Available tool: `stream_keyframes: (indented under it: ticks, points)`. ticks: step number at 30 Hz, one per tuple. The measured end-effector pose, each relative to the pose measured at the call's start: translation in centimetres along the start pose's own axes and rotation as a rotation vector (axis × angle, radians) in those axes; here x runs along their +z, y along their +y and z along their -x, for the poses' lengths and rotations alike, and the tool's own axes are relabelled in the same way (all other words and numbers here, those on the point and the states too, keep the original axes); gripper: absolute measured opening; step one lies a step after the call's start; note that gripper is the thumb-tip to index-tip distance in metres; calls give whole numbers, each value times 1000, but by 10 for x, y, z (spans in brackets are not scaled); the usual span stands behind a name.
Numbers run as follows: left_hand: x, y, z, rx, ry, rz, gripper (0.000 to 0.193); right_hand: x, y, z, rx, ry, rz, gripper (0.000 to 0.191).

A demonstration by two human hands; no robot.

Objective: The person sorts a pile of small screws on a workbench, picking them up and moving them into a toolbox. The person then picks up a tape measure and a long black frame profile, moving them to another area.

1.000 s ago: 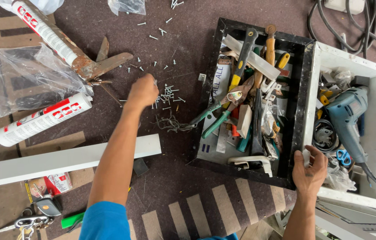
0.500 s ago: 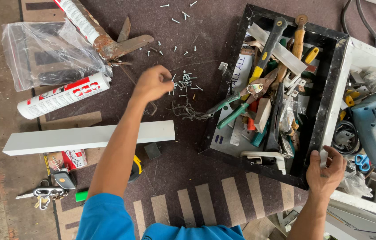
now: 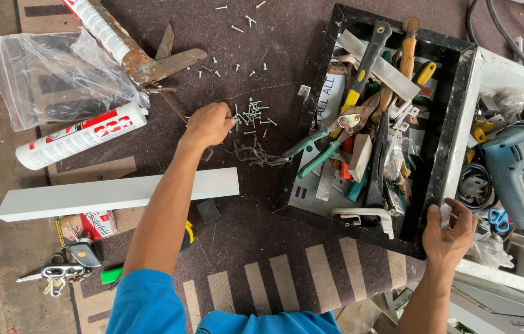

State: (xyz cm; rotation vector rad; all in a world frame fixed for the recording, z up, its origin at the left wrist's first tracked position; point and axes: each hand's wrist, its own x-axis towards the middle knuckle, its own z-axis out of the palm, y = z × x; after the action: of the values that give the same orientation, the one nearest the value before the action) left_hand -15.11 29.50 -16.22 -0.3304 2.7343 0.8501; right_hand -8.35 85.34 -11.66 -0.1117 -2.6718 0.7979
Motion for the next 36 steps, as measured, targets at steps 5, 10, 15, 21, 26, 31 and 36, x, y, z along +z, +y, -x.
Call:
stream_keyframes:
  ticks: [5, 10, 15, 21, 26, 31, 36]
  points:
    - [-19, -16, 12, -14, -84, 799, 32, 1, 3, 0, -4, -5, -3, 33]
    - [-28, -21, 22, 91, -115, 1551, 15, 2, 6, 1, -19, 0, -10, 32]
    - [-39, -12, 21, -46, 3, 1391, 16, 1, 4, 3, -4, -8, -18, 32]
    - [-17, 22, 18, -168, 63, 64, 30, 2, -1, 2, -18, 0, -6, 32]
    - [4, 21, 12, -120, 25, -101, 26, 2, -1, 2, -2, 4, 1, 32]
    - [12, 22, 6, -148, 31, -127, 18, 2, -1, 3, -21, 6, -19, 32]
    - [-12, -2, 31, -75, 0, 753, 19, 3, 5, 5, -22, 6, 2, 31]
